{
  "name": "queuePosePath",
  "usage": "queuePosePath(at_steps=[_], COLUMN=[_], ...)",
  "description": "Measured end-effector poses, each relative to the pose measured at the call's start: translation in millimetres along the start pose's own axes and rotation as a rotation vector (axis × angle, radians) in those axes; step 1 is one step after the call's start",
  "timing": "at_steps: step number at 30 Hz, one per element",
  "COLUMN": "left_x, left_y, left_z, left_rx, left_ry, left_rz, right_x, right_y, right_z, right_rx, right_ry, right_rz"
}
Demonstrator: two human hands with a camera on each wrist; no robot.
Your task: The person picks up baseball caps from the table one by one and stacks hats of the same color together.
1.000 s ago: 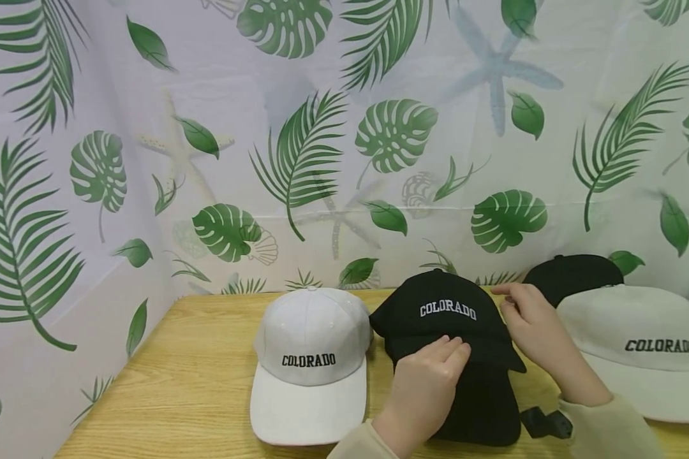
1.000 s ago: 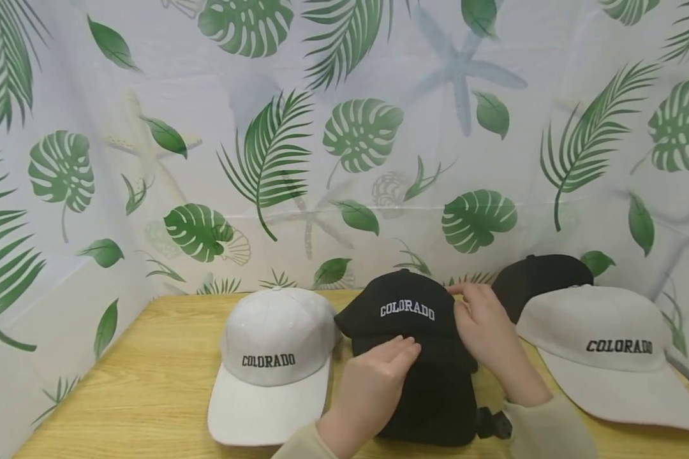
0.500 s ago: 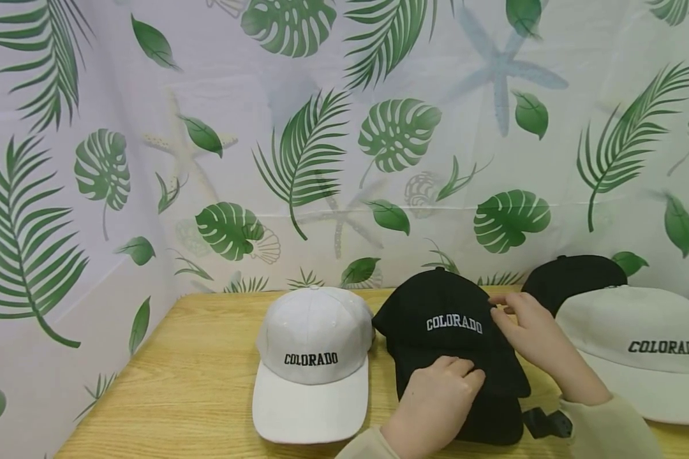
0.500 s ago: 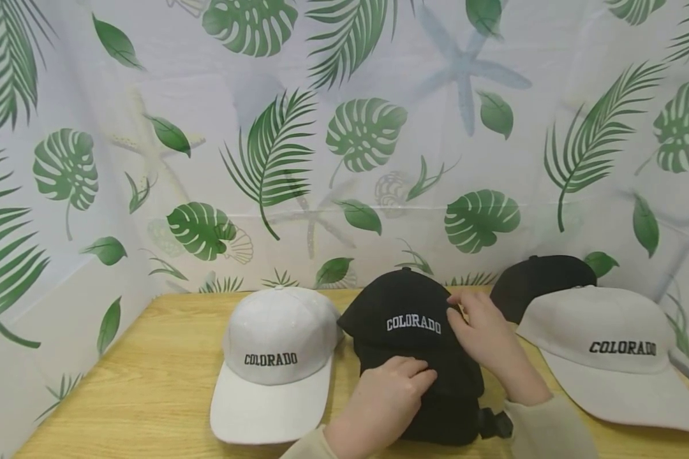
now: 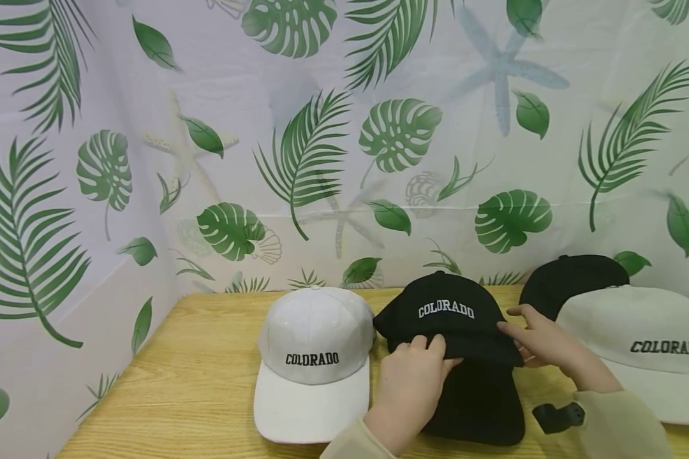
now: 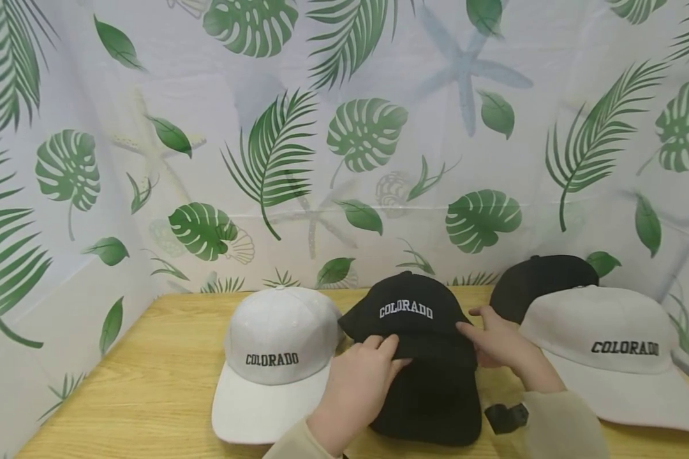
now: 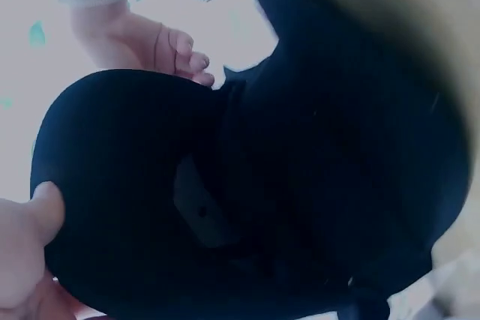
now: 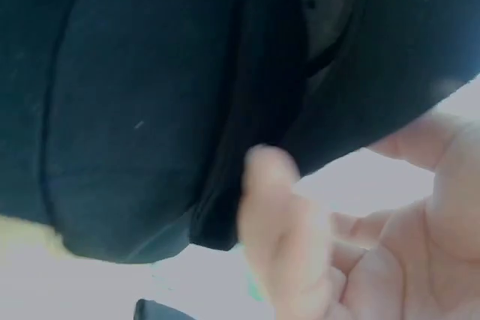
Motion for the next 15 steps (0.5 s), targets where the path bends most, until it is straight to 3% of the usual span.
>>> queuePosePath(at_steps=[3, 9, 11, 15], left_x=[-11.2, -29.5, -34.5, -42.4], left_y=[-4.3, -4.6, -2.8, 1.4], left_z=[-13.6, -53.7, -65.6, -81.0], left_rx=[0.093, 0.302, 0.364, 0.443], left_ry=[0.075, 0.263, 0.326, 0.428], left_rz=[-0.003, 0.044, 0.063, 0.093], right_x=[-14, -54, -64, -80], right_y=[5.2, 25.2, 32.9, 44.3], right_z=[-2, -13, -16, -12], right_rx=[0.013, 0.109, 0.116, 0.030], right_ry=[-0.059, -0.180, -0.285, -0.606], right_rz=[-0.056, -0.264, -0.345, -0.508])
Point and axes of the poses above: each hand's wrist, its own y-axis away from the middle knuckle, its own z-axis out of the palm, x = y × z, the point moved 7 cm from there along -y, towards the middle knuckle, and after that the axes turned 4 degrees about -y, right-handed, at the moved point
